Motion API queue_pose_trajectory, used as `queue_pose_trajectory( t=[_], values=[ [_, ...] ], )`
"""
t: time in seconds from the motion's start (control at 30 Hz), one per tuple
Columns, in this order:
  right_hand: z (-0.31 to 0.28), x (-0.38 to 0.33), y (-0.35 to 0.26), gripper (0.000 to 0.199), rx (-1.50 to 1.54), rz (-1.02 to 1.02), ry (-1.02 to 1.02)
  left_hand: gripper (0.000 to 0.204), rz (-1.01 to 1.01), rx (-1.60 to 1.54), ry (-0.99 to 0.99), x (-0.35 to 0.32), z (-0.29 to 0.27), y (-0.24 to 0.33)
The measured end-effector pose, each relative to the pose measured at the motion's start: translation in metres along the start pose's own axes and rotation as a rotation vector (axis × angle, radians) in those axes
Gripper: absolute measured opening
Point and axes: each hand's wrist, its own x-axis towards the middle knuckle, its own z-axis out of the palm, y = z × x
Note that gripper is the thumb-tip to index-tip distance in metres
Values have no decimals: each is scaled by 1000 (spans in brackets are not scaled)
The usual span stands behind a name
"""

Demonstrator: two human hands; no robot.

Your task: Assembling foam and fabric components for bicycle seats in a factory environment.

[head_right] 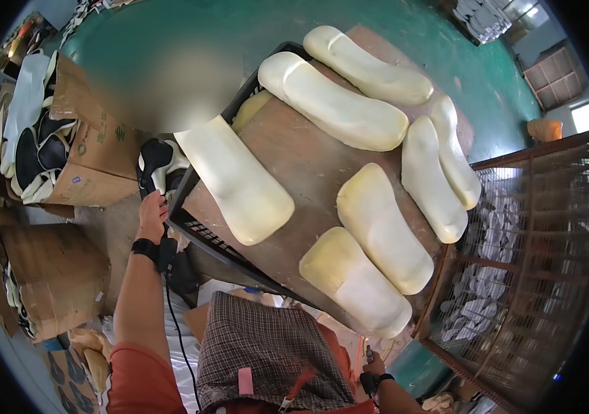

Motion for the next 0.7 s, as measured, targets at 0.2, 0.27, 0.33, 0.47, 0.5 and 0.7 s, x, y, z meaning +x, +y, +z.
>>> queue_pose_trajectory(
  t=[0.2, 0.27, 0.33, 0.47, 0.5, 0.7],
  values=[
    [24, -20, -90, 64, 40, 60, 16, 37, 402, 334, 79, 145, -24, 11],
    [35, -37, -119, 63, 69, 129, 87, 41, 418, 261, 16, 160, 26, 40],
    [49, -42, -161, 63, -30, 175, 59, 45, 520, 331, -60, 186, 42, 66],
    [71, -58, -225, 65, 114, 200, 5, 41, 606, 398, -264, 216, 85, 98],
    [78, -54, -250, 63, 162, 152, -24, 39, 646, 415, -223, 230, 83, 95],
    [108, -59, -319, 59, 134, 109, -8, 29, 614, 337, -330, 246, 91, 86]
  ],
)
